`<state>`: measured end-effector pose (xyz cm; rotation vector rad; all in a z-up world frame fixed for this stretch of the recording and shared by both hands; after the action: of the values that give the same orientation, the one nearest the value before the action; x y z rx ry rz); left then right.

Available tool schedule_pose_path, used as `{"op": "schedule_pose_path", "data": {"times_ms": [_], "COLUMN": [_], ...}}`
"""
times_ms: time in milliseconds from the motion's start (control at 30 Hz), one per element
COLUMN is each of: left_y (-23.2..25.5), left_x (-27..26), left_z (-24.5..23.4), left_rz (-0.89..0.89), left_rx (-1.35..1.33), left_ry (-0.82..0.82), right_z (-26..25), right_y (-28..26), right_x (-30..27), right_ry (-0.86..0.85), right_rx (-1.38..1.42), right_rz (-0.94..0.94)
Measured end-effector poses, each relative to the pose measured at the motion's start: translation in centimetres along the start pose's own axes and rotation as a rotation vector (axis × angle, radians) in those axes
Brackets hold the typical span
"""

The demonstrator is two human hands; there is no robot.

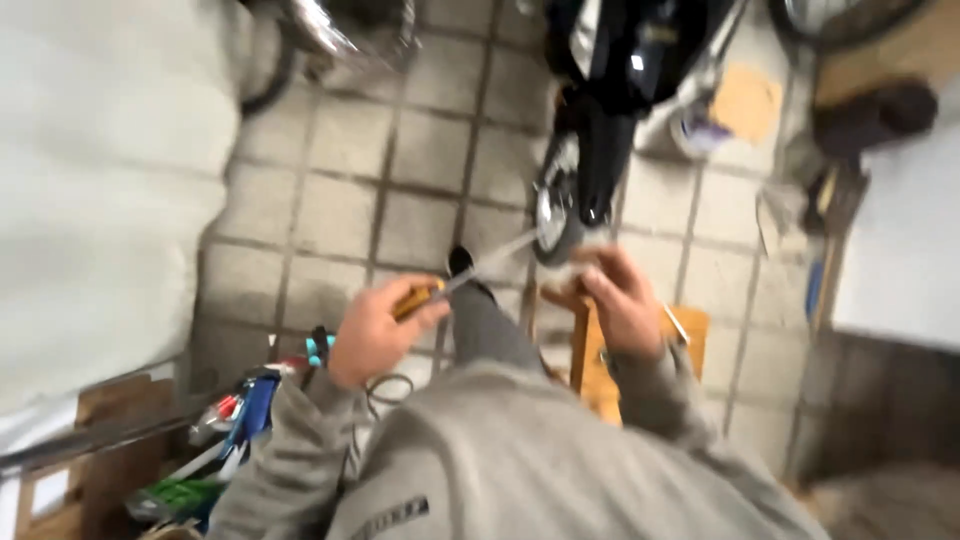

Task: Disassembling the front fairing and components of a motorcycle using a screwdriver.

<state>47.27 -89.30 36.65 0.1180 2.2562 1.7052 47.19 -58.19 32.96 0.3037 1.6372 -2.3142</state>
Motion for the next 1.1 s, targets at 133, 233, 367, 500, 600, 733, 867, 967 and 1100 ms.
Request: {"op": "schedule_pose_path", "data": {"times_ms": [133, 233, 367, 500, 600, 733, 867, 967, 1100], "left_y": [4.2, 6.4, 6.1, 1.8, -0.6, -0.9, -1.4, -2.6, -4.9], "left_x": [10.1, 16.0, 23.8, 31.4, 38.5, 47.4, 56.7, 62.6, 69.8], "left_z": [-2.5, -4.7, -8.3, -12.0, -15.0, -19.5, -23.6, -24.1, -24.2], "left_rz": [-0.01, 0.078, 0.169, 0.08, 0.047, -0.128, -0.002, -0.116, -0.217], "left_rx": [0.015, 0.07, 0.011, 0.059, 0.073, -0.062, 0.112, -0.059, -0.048], "left_ry": [-0.066, -0.135, -0.228, -0.296, -0.386, -0.522, -0.669, -0.823, -0.747], "right_z": [3.6, 5.4, 5.1, 6.8, 7.9, 9.6, 11.6, 12.5, 9.4], "right_y": [-5.0, -7.3, -7.1, -6.0, -5.7, -5.3, -5.0, -5.5, -4.0], "right_x": [7.9, 13.2, 20.2, 27.3, 34.3, 40.9, 45.7, 47.5, 49.6], "right_ry": [-0.027, 0.033, 0.103, 0.133, 0.224, 0.333, 0.37, 0.455, 0.459], "right_rx": [-0.05, 0.147, 0.094, 0.262, 0.277, 0.183, 0.23, 0.258, 0.299], "right_rz": [-0.081, -0.06, -0.056, -0.009, 0.024, 0.077, 0.082, 0.118, 0.242]}}
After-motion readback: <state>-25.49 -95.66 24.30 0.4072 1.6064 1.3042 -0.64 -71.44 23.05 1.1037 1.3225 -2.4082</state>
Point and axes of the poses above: each hand's wrist, its own x-axis towards the middle knuckle, its own z-axis out of the palm, y = z × x, the point moved 6 cm from there along x, towards the middle knuckle, and after that the axes turned 2 degrees about z, right-handed, at the moved point
